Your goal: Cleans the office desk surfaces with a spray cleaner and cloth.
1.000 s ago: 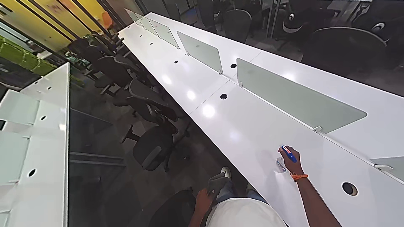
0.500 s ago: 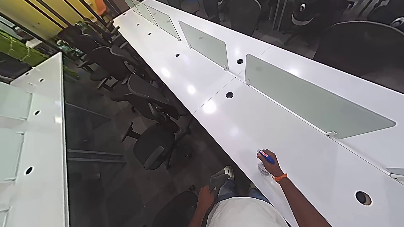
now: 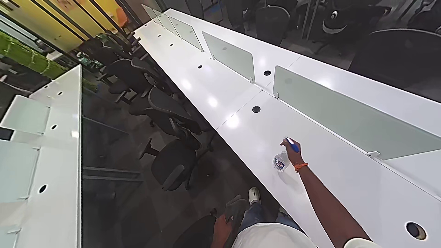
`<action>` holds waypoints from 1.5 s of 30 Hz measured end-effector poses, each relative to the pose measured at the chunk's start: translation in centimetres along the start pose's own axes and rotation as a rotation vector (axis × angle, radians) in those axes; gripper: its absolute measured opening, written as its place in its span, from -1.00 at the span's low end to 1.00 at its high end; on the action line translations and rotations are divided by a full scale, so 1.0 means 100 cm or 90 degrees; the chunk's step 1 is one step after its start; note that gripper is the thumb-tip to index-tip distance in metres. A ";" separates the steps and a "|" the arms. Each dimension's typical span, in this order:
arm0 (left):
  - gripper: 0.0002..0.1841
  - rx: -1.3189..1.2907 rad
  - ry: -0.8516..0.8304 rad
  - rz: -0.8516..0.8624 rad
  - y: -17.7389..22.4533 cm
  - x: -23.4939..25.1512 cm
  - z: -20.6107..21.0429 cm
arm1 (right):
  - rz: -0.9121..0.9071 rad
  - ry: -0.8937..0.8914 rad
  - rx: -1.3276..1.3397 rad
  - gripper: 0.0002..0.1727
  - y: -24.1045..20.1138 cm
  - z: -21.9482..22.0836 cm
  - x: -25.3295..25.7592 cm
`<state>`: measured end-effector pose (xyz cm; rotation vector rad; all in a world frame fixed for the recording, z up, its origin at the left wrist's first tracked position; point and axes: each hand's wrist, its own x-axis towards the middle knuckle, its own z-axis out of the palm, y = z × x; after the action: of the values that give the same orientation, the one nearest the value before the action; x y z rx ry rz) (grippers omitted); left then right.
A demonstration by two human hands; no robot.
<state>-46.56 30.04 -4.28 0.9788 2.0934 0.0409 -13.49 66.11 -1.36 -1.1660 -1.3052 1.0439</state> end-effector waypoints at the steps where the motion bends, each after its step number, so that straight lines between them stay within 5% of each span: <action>1: -0.60 0.004 -0.005 0.001 -0.001 0.000 0.002 | 0.019 0.046 0.024 -0.66 0.000 -0.015 0.005; 7: -0.57 0.027 -0.029 0.011 0.018 -0.003 0.007 | -0.006 0.212 -0.012 -0.63 -0.006 -0.100 0.010; 13: -0.55 0.033 -0.026 0.028 0.033 -0.003 0.013 | 0.069 -0.074 -0.160 -0.65 -0.004 -0.169 -0.051; 15: -0.54 0.053 -0.036 0.034 0.036 -0.005 0.019 | 0.077 -0.081 -0.174 -0.65 -0.002 -0.181 -0.075; 20: -0.51 0.050 -0.036 0.050 0.048 -0.015 0.028 | 0.030 -0.031 -0.171 -0.58 0.006 -0.161 -0.099; 27: -0.53 0.045 -0.021 0.042 0.044 -0.030 0.043 | -0.097 -0.167 -0.369 -0.46 -0.014 -0.057 -0.116; 32: -0.52 0.044 -0.013 0.029 0.031 -0.042 0.054 | -0.107 -0.247 -0.384 -0.45 -0.011 -0.057 -0.137; 39: -0.52 0.037 -0.017 0.011 0.039 -0.050 0.065 | 0.043 0.072 -0.162 -0.62 -0.006 -0.179 -0.190; 45: -0.49 0.065 -0.037 0.026 0.064 -0.038 0.056 | 0.054 0.311 -0.274 -0.52 -0.012 -0.289 -0.237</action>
<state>-37.29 30.42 -3.41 1.0714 2.0395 -0.0734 14.61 41.47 -1.70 -1.6866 -1.1156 0.4898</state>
